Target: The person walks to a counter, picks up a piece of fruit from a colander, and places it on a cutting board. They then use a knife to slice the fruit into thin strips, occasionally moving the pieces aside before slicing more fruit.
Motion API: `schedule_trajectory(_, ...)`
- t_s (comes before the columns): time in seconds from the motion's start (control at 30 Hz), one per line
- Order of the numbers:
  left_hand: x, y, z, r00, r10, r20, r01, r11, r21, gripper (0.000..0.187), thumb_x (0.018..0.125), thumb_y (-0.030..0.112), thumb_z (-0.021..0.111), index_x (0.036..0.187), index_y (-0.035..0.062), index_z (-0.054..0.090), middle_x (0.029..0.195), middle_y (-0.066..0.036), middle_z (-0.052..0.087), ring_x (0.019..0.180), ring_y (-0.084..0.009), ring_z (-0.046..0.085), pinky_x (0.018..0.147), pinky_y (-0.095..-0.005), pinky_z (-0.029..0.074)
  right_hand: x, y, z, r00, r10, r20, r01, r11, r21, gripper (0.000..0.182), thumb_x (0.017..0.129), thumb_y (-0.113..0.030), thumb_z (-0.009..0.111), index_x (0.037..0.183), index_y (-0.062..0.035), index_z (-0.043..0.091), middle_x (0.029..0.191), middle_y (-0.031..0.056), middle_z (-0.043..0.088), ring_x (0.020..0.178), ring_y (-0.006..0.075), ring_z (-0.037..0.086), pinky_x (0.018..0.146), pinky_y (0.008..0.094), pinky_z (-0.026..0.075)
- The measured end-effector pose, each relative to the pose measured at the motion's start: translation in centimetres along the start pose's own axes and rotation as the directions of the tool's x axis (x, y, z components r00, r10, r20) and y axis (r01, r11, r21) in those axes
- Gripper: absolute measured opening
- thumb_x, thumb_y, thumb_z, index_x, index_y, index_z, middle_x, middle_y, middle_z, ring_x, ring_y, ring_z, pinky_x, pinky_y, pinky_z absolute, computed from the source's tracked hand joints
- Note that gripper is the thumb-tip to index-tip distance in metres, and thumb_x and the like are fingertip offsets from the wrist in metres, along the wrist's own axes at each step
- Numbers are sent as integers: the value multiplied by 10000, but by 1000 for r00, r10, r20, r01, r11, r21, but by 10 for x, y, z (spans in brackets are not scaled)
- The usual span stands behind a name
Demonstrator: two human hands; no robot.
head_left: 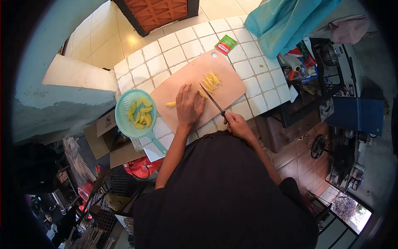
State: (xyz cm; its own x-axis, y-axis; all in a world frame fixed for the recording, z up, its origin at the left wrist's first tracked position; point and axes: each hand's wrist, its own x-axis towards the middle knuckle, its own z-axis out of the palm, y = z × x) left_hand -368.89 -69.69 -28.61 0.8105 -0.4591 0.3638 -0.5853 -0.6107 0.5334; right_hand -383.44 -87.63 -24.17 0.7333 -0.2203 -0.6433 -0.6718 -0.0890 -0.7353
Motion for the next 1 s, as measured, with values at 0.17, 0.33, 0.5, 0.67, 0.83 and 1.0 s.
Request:
schedule_trajectory(0.17, 1, 0, 0, 1000, 10, -15, -10, 1000, -16, 322, 849, 244, 766, 1107, 58, 715, 1413, -165, 552, 1394, -350, 453, 1125, -460, 376, 10, 11, 7, 996, -91, -27, 89, 995, -54, 498, 1074, -410, 468, 869, 10, 639, 626, 95, 590, 594, 207, 598, 601, 376, 464)
schedule_trajectory(0.33, 1, 0, 1, 999, 28, -21, -28, 1000, 10, 321, 832, 234, 777, 1101, 68, 715, 1384, -159, 565, 1371, -346, 472, 1106, -457, 385, 5, 1, 14, 969, -213, -123, 158, 923, -350, 464, 1065, -431, 455, 917, -30, 636, 845, 226, 695, 837, 465, 654, 735, 530, 491)
schedule_trajectory(0.5, 1, 0, 1, 1000, 16, -10, -16, 1000, -16, 334, 786, 207, 793, 1076, 73, 697, 1266, -132, 590, 1288, -336, 514, 1064, -456, 401, 0, -10, 12, 974, -192, -120, 120, 887, -446, 454, 1069, -449, 444, 931, -50, 610, 852, 263, 683, 870, 499, 645, 741, 581, 482)
schedule_trajectory(0.67, 2, 2, -1, 1000, 20, 5, -20, 1000, -14, 343, 758, 187, 800, 1059, 74, 680, 1193, -116, 593, 1231, -327, 533, 1036, -451, 408, 4, 2, 19, 966, -233, -111, 154, 866, -476, 412, 1078, -422, 442, 965, -52, 583, 797, 282, 665, 813, 522, 638, 713, 619, 474)
schedule_trajectory(0.83, 2, 1, -1, 998, 66, 12, -66, 997, 33, 316, 775, 183, 787, 1056, 72, 696, 1171, -111, 611, 1182, -317, 563, 1017, -448, 418, 6, 9, 21, 945, -308, -107, 221, 846, -485, 362, 1082, -372, 458, 953, -47, 551, 758, 300, 649, 764, 547, 623, 675, 642, 462)
schedule_trajectory(1.0, 3, 3, -2, 998, 62, 23, -62, 998, 25, 294, 775, 192, 768, 1030, 72, 684, 1183, -117, 598, 1189, -320, 550, 1028, -461, 402, 7, 9, 21, 940, -326, -98, 234, 827, -511, 369, 1084, -374, 449, 951, -42, 542, 747, 311, 640, 755, 555, 620, 665, 639, 467)
